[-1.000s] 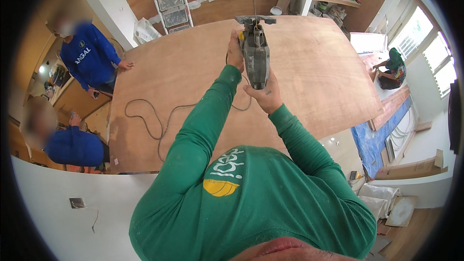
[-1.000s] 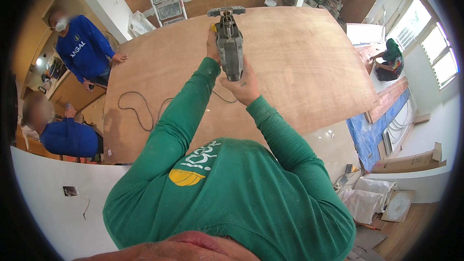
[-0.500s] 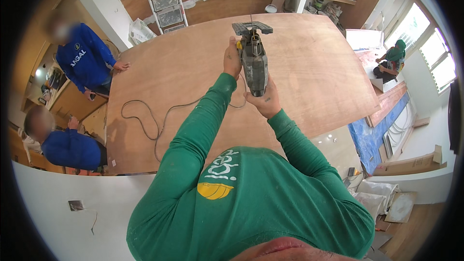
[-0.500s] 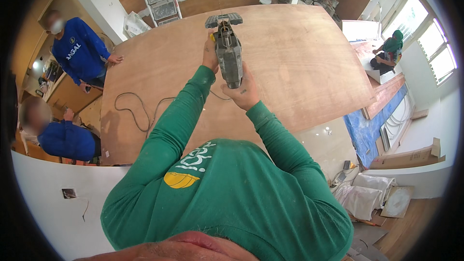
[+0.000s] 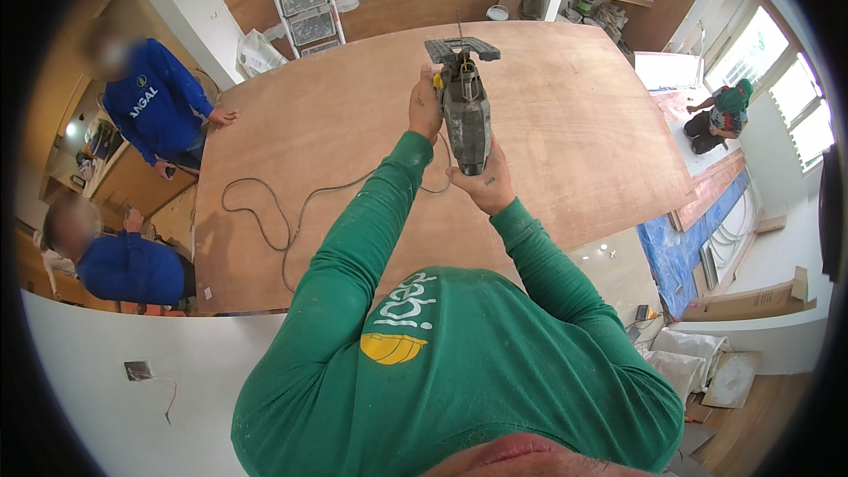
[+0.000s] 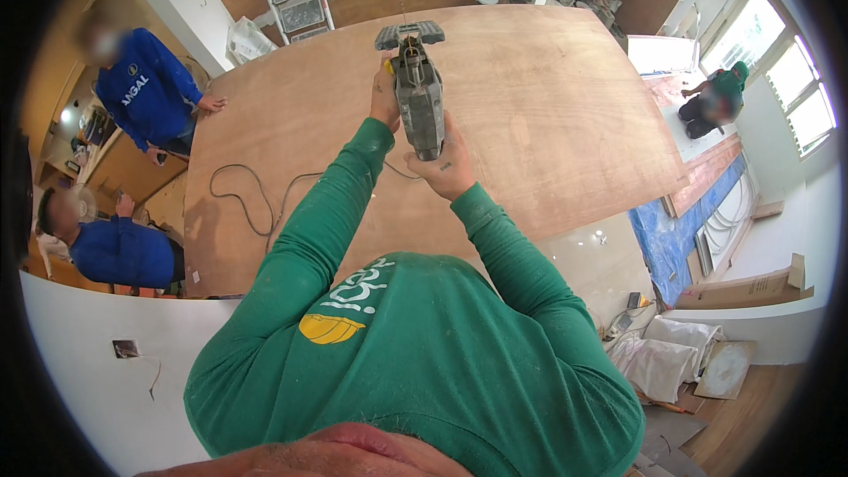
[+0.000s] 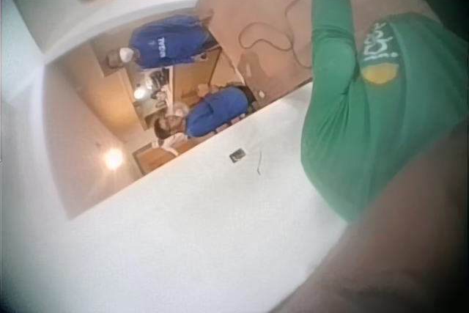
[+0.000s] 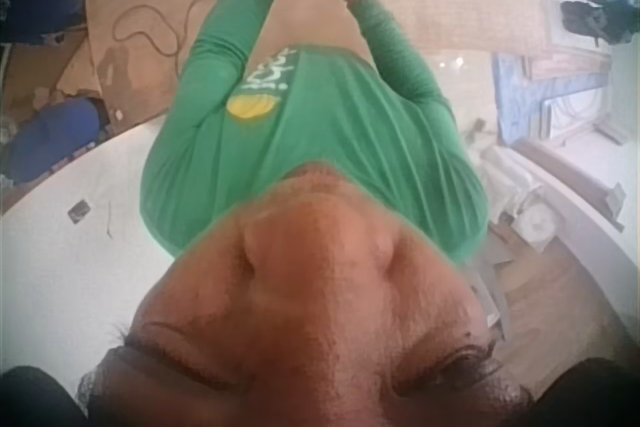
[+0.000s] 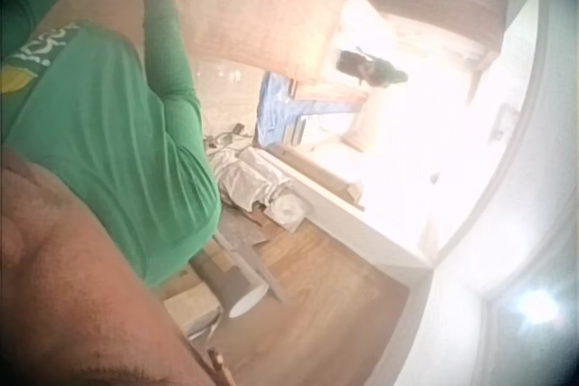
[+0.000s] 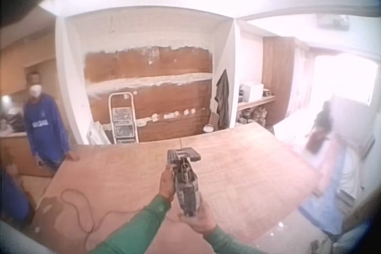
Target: The person moves around a construction site, handling a large sheet of plywood and a jigsaw. They adjust the jigsaw and prepare to cut the plywood while other workers are present.
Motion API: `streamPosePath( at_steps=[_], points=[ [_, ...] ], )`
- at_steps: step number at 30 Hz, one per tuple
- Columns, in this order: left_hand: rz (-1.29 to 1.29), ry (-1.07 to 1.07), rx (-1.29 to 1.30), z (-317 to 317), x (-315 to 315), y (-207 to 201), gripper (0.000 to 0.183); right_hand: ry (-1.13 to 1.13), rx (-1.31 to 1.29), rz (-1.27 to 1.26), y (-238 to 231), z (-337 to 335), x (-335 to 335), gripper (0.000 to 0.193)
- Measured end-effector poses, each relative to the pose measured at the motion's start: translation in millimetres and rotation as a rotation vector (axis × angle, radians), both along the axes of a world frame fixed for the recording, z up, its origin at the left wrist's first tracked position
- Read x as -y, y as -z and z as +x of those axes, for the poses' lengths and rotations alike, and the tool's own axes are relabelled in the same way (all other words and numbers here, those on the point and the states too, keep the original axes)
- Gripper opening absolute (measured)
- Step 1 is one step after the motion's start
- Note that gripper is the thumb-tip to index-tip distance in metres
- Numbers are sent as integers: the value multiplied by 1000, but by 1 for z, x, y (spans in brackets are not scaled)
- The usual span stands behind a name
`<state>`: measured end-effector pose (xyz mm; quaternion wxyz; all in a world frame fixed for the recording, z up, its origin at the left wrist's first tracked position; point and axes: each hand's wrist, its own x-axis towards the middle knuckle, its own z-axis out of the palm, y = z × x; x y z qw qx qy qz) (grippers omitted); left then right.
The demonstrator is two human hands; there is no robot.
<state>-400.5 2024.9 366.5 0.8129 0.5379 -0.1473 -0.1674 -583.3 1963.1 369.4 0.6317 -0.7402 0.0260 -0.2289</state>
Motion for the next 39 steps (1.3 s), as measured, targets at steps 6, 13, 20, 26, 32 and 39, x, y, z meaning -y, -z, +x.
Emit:
streamPosePath(
  at_steps=[6,13,20,26,32,39],
  points=[
    [17,-13,5,4,1,6,64,-31,-30,14,0,0,1,74],
    [-132,-79,-48,25,1,48,48,-77,52,121,23,1,2,80],
    [-331,334,-160,17,-7,62,42,-53,-66,18,29,-11,3,91],
    [-172,194,-314,11,-21,97,41,-100,-82,163,38,-13,-10,89],
    [-58,239,-431,-4,-61,139,42,-165,-227,365,88,-20,-20,90],
    [74,306,-679,-39,-75,207,47,-131,-369,678,146,-41,-9,78]
  ],
)
